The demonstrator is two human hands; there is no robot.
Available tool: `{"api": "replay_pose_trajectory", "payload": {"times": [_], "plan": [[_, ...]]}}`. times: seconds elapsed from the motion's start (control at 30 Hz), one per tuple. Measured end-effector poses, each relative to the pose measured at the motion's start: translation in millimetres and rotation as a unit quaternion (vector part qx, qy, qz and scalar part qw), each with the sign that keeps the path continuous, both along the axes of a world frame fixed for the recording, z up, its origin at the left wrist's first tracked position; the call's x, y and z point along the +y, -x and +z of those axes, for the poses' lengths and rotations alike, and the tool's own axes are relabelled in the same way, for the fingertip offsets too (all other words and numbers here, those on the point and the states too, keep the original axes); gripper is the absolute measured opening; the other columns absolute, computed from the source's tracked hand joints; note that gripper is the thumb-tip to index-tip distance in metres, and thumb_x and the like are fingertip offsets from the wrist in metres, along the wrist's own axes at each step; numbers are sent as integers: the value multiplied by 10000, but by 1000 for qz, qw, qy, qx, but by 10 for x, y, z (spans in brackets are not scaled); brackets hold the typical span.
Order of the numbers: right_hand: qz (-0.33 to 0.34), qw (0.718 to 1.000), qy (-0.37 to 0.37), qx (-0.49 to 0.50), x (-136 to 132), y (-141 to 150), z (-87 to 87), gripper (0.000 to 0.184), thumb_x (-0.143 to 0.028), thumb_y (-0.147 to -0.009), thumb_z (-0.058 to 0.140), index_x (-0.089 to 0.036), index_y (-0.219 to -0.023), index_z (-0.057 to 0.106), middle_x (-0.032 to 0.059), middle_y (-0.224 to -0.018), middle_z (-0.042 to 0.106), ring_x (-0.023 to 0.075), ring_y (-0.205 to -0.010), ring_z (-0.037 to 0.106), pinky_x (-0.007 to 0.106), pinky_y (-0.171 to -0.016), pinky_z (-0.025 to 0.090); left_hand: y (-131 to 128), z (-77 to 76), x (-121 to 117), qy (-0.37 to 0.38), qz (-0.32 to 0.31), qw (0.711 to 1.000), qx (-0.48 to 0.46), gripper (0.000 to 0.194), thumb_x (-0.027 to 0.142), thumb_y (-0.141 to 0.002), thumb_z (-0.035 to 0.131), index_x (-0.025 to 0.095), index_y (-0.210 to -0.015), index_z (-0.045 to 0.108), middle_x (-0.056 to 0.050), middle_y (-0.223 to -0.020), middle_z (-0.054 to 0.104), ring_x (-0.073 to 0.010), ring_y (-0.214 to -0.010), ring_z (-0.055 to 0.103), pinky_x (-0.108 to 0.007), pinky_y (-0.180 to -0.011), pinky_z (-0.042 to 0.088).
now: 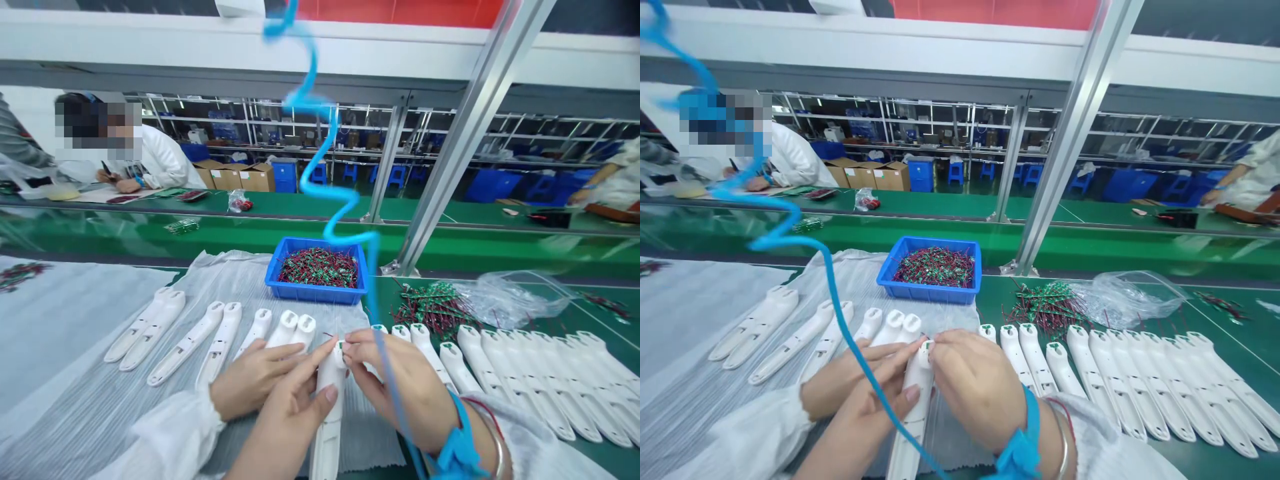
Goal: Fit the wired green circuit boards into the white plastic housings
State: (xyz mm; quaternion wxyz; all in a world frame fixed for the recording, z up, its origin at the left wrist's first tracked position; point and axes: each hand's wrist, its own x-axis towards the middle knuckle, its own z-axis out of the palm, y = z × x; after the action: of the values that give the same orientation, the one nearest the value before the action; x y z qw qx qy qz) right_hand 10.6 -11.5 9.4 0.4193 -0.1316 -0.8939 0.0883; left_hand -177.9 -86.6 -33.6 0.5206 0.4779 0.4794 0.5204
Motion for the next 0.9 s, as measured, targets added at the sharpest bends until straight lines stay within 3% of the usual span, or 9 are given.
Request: {"api": "replay_pose_trajectory", "payload": {"times": [0.07,0.1,0.17,0.23,0.3,0.4,0.57,0.67,0.9], "plan": [[35,976,211,43,43,15,-3,204,-115,-784,578,-209,-937,481,43,-927,628,160,-874,638,311,-750,551,230,22,45,1,-13,1000,28,349,250,-620,743,289,-964,700,-71,-1013,724,-325,-1160,526,-460,-992,399],[64,938,337,59,77,19,-2,247,-155,-757,628,-217,-920,453,34,-939,609,152,-860,640,299,-727,555,304,40,49,0,-12,999,32,293,254,-605,750,292,-893,718,-64,-954,739,-322,-1142,541,-454,-1001,388],[127,827,545,62,157,19,-2,388,-227,-679,721,-219,-902,403,26,-927,597,142,-814,644,286,-684,553,321,75,11,-5,-3,999,39,220,282,-638,722,307,-856,721,-43,-953,739,-300,-1144,544,-438,-1017,373],[159,744,648,32,226,5,-12,471,-262,-609,777,-211,-880,396,13,-868,609,131,-766,636,294,-684,539,175,96,-74,-7,6,999,42,232,304,-706,665,313,-935,703,-32,-1047,711,-280,-1166,526,-434,-1012,382],[147,748,647,4,258,-17,-29,433,-278,-581,797,-187,-838,461,14,-848,605,132,-806,613,326,-770,511,-40,101,-165,-8,10,999,50,283,302,-761,616,329,-1040,662,-21,-1158,661,-262,-1183,511,-433,-1014,380],[131,806,577,-24,231,-51,-60,261,-320,-626,768,-156,-763,618,55,-966,589,170,-966,571,365,-910,443,-264,90,-248,-22,2,995,94,301,294,-821,558,401,-1098,611,23,-1236,609,-220,-1199,490,-400,-1047,334],[142,833,534,-25,144,-86,-103,205,-310,-707,716,-253,-903,718,58,-1129,609,197,-1088,544,379,-972,404,-270,116,-259,-12,-4,993,115,272,301,-833,543,433,-1060,614,47,-1225,605,-200,-1206,467,-360,-1044,318],[162,823,544,-30,125,-103,-85,245,-284,-731,698,-294,-976,699,43,-1131,631,184,-1087,558,332,-936,442,-272,169,-254,7,-9,997,72,255,294,-816,564,398,-1041,628,31,-1192,622,-203,-1142,511,-366,-1027,332],[175,785,595,-19,147,-72,-31,173,-278,-745,678,-205,-891,733,63,-877,707,143,-822,644,245,-716,508,-350,187,-222,12,-17,998,-51,258,295,-775,634,359,-1025,638,27,-1089,663,-180,-1051,572,-310,-948,402]]}}
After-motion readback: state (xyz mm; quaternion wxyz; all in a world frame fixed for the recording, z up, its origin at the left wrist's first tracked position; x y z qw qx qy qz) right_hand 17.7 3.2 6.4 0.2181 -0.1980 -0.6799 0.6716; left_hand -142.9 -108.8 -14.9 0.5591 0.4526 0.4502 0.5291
